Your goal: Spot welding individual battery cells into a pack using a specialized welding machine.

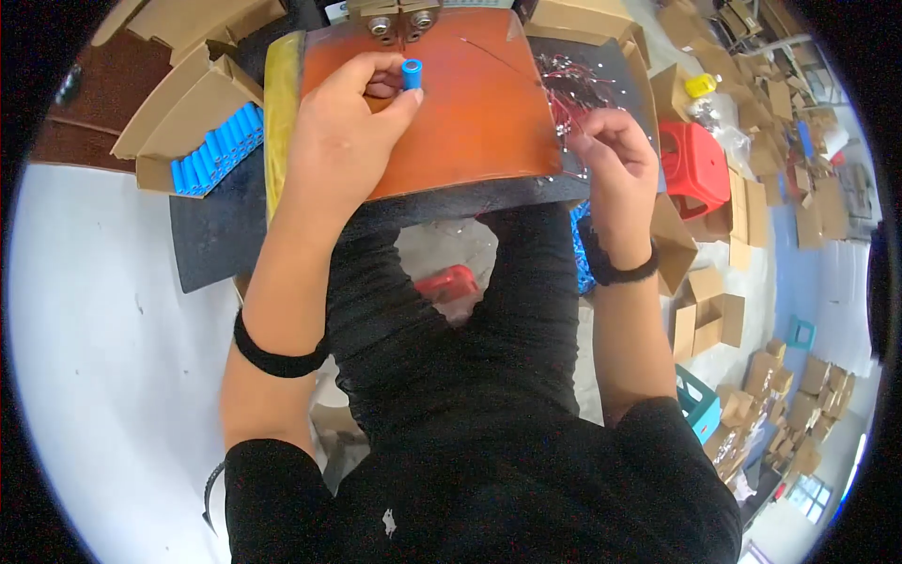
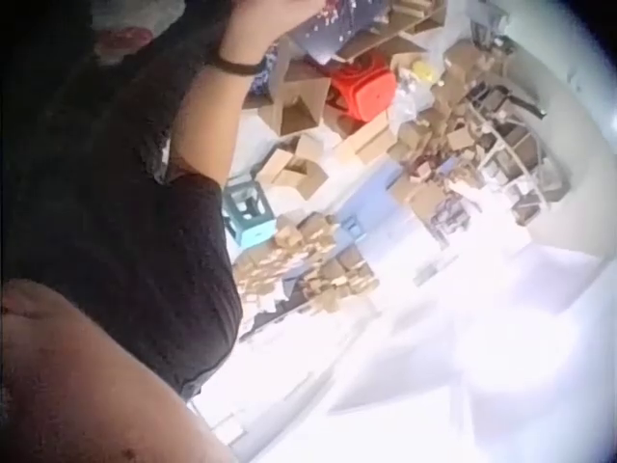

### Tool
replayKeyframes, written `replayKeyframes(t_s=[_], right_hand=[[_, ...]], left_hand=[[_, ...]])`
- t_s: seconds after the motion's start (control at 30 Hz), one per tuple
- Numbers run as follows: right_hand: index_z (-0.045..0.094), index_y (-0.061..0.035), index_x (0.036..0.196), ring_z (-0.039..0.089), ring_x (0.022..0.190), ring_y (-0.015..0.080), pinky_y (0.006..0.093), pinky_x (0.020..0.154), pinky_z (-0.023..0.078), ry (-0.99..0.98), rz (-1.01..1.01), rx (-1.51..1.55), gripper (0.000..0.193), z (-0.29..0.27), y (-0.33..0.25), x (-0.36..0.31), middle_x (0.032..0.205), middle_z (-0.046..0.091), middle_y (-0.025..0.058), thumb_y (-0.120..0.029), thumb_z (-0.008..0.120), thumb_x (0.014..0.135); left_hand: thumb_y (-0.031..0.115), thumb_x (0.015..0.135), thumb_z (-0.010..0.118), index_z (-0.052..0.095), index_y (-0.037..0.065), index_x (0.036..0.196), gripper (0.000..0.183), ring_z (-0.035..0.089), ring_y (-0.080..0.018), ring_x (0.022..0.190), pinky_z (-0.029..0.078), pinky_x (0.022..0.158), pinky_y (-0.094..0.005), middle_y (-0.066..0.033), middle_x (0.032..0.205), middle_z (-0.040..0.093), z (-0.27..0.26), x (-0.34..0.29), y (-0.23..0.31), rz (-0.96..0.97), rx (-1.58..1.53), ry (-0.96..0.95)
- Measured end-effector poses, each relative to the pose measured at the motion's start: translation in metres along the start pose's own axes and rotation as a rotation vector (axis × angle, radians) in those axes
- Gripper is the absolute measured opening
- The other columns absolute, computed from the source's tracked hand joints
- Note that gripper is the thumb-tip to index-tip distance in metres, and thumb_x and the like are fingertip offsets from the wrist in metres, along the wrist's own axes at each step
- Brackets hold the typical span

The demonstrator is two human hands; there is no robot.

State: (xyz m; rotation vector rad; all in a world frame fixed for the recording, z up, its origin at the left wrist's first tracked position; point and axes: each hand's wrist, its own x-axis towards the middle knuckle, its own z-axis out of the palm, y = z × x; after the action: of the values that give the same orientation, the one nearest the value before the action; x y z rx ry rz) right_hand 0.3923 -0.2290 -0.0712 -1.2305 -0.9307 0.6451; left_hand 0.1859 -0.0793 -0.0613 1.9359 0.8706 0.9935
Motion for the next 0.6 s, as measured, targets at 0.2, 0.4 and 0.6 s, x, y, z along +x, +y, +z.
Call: replayKeyframes(t_s=[0.2, 0.4, 0.6], right_hand=[[0.058, -0.0005, 0.091, 0.055, 0.084, 0.0098, 0.0233, 0.075, 0.044, -0.103, -0.085, -0.125, 0.011, 0.008, 0.003, 0.004, 0.092, 0.059, 0.0026, 0.003, 0.061, 0.081], [0.058, 0.0000, 0.089, 0.055, 0.084, 0.0109, 0.0237, 0.077, 0.043, -0.140, -0.129, -0.235, 0.010, 0.019, 0.003, 0.008, 0.091, 0.059, 0.0030, 0.003, 0.061, 0.080], [0.058, 0.0000, 0.086, 0.054, 0.081, 0.0102, 0.0234, 0.075, 0.043, -0.138, -0.140, -0.271, 0.009, 0.022, 0.001, 0.010, 0.086, 0.059, 0.0019, 0.001, 0.064, 0.079]], left_hand=[[0.015, 0.085, 0.071, 0.063, -0.001, 0.112, 0.032, 0.061, -0.0097, 0.085, 0.047, 0.079, -0.0236, -0.0041, 0.092, 0.068, -0.005, -0.001, 0.015, -0.121, 0.119, -0.020], [0.013, 0.085, 0.071, 0.063, -0.001, 0.112, 0.032, 0.062, -0.0102, 0.084, 0.048, 0.079, -0.0238, -0.0049, 0.092, 0.069, -0.003, -0.002, 0.011, -0.087, 0.137, 0.031], [0.012, 0.085, 0.070, 0.063, -0.002, 0.110, 0.030, 0.063, -0.0105, 0.085, 0.048, 0.079, -0.0240, -0.0048, 0.093, 0.069, -0.001, -0.001, 0.008, -0.144, 0.106, 0.036]])
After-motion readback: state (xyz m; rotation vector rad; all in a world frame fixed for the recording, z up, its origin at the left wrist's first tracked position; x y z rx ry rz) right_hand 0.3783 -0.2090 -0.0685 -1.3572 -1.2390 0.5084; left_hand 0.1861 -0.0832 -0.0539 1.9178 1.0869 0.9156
